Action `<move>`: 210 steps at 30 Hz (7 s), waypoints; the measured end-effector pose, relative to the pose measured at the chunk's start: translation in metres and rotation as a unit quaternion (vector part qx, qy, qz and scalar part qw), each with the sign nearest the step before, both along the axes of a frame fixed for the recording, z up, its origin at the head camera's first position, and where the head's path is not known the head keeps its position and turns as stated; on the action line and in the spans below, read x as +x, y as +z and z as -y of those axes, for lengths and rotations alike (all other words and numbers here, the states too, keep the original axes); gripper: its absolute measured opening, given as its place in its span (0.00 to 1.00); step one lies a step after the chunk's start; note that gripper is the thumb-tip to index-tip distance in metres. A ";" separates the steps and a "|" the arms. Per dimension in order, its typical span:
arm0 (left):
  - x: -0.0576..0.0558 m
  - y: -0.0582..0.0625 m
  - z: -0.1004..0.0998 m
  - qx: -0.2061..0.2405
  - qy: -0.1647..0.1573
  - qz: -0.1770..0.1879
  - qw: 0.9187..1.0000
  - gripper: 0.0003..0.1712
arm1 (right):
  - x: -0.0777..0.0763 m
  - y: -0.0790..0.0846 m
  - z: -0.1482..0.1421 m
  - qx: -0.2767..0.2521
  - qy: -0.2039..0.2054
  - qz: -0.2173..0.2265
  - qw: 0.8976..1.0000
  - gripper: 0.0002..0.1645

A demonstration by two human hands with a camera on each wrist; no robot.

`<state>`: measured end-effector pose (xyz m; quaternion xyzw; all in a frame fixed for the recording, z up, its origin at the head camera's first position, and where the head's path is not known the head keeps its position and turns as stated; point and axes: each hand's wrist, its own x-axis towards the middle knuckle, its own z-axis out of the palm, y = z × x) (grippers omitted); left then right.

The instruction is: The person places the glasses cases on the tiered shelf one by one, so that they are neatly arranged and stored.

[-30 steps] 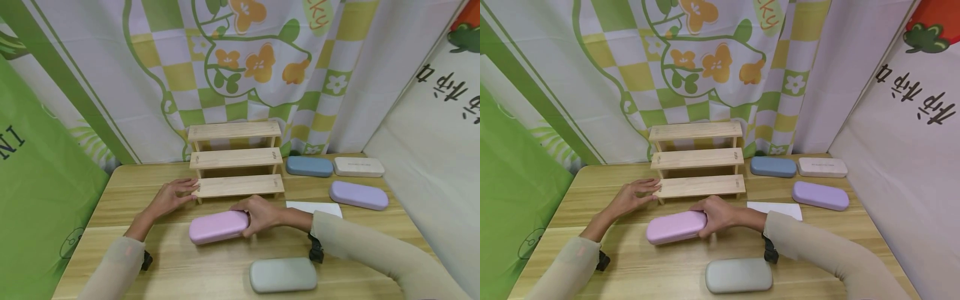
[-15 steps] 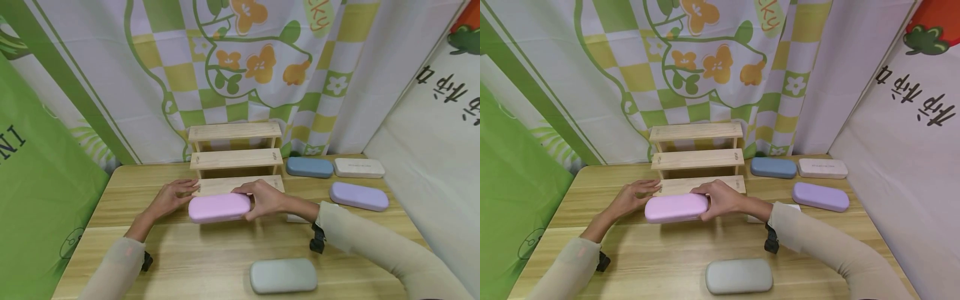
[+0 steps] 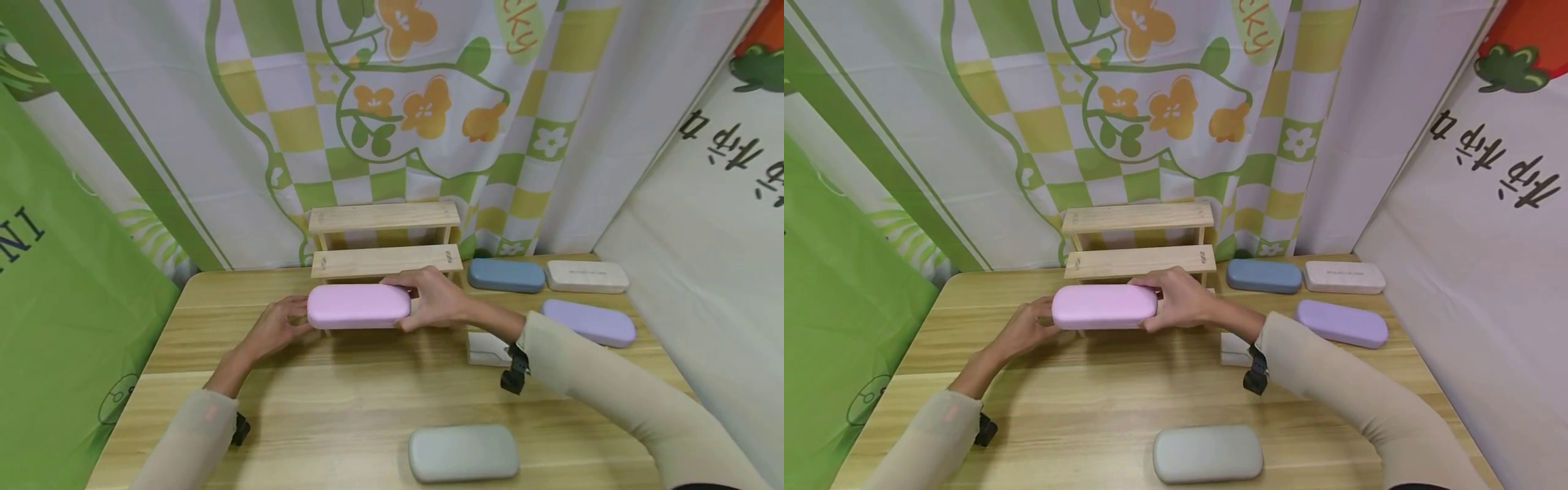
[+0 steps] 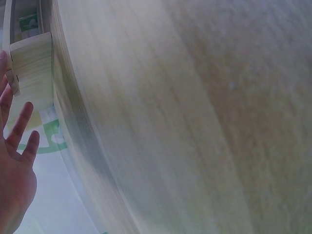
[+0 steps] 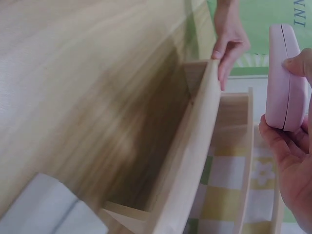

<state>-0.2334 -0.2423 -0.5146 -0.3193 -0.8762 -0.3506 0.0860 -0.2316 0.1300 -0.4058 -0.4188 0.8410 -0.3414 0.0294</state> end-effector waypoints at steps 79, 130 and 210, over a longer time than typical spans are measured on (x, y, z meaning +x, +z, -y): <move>0.004 0.001 -0.002 0.006 -0.023 0.004 1.000 0.24 | -0.143 0.049 0.046 -0.012 -0.111 -0.014 0.994 0.42; 0.003 0.001 -0.004 0.002 -0.028 -0.026 0.999 0.24 | -0.116 0.066 0.034 -0.029 -0.126 -0.065 0.989 0.39; 0.001 -0.004 -0.002 0.008 -0.026 -0.018 0.999 0.24 | 0.092 -0.061 -0.108 0.013 0.087 -0.087 0.992 0.42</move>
